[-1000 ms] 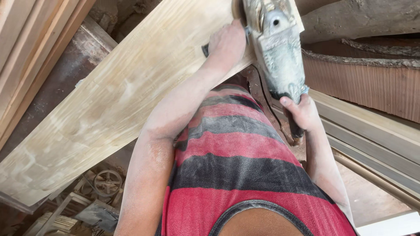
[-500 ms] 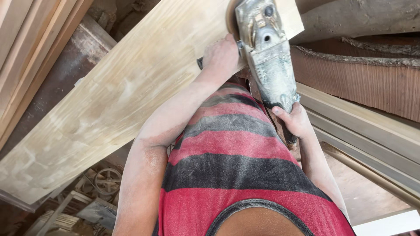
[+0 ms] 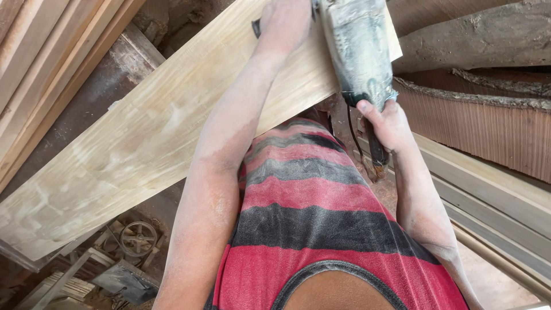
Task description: The person uses an angle grinder with a sanding disc to smooth the surface of a large wooden plank. They move the tool back and forth across the plank, generating sawdust, and reposition the plank to access different areas.
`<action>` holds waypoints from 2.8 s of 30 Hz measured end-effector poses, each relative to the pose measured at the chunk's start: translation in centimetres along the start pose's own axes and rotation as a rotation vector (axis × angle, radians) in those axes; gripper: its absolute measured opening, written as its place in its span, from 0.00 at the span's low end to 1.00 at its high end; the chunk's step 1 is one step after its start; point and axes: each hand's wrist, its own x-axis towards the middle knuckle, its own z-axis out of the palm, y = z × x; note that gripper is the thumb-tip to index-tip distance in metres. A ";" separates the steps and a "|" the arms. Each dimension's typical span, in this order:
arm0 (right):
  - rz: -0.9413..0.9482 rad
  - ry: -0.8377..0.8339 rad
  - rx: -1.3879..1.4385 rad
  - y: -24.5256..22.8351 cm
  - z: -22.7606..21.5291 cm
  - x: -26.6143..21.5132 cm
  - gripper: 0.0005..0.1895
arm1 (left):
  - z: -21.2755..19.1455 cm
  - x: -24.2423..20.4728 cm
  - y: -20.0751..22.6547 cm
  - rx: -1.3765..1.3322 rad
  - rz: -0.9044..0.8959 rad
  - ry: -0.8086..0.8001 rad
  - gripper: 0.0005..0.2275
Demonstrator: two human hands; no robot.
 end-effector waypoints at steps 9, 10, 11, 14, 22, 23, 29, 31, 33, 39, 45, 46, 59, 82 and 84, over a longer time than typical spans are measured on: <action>-0.220 -0.084 -0.106 -0.1 1.3 0.7 0.47 | -2.9 -4.8 -2.4 0.072 -0.262 -0.187 0.11; -0.160 -0.090 -0.112 -0.1 0.9 0.8 0.47 | -2.8 -4.2 -2.4 0.067 -0.267 -0.182 0.12; -0.106 -0.093 -0.122 -0.4 0.5 1.1 0.46 | -2.6 -3.3 -2.3 0.061 -0.272 -0.171 0.12; -0.220 -0.002 -0.056 -1.0 -0.9 1.4 0.42 | -1.7 -0.4 -1.5 0.072 -0.211 -0.176 0.07; -0.001 0.010 0.211 0.4 -1.7 -0.4 0.34 | 0.5 2.6 2.3 0.077 -0.148 -0.201 0.10; 0.009 0.017 0.184 1.0 -1.4 -0.7 0.35 | 0.5 2.6 2.4 0.074 -0.137 -0.198 0.10; -0.190 -0.006 0.013 4.0 1.3 -3.2 0.44 | 0.0 -4.9 1.8 0.037 -0.155 -0.231 0.09; -0.070 -0.075 -0.049 3.9 1.9 -3.5 0.45 | -1.0 -8.1 1.4 -0.027 -0.204 -0.217 0.10; -0.033 -0.130 -0.087 3.9 1.9 -3.8 0.46 | -1.9 -10.9 1.0 -0.066 -0.246 -0.173 0.11; -0.017 -0.138 -0.192 4.3 0.6 -3.9 0.45 | -0.9 -13.5 1.6 -0.088 -0.290 -0.119 0.10; -0.100 0.071 -0.121 7.1 -3.5 -3.2 0.38 | 3.0 -7.9 4.9 -0.155 -0.234 -0.101 0.08; -0.039 0.090 -0.120 7.6 -4.0 -3.1 0.36 | 3.8 -6.8 5.8 -0.128 -0.201 -0.084 0.07; -0.058 0.029 0.213 8.7 1.1 -6.9 0.23 | 4.8 -8.4 6.4 -0.069 -0.142 -0.008 0.06; -0.160 -0.011 -0.267 3.8 8.8 -7.5 0.47 | 0.2 -20.2 -4.7 -0.081 -0.269 -0.136 0.09; -0.073 0.024 -0.169 5.0 7.5 -7.9 0.44 | 2.6 -17.4 -3.1 -0.083 -0.180 -0.091 0.08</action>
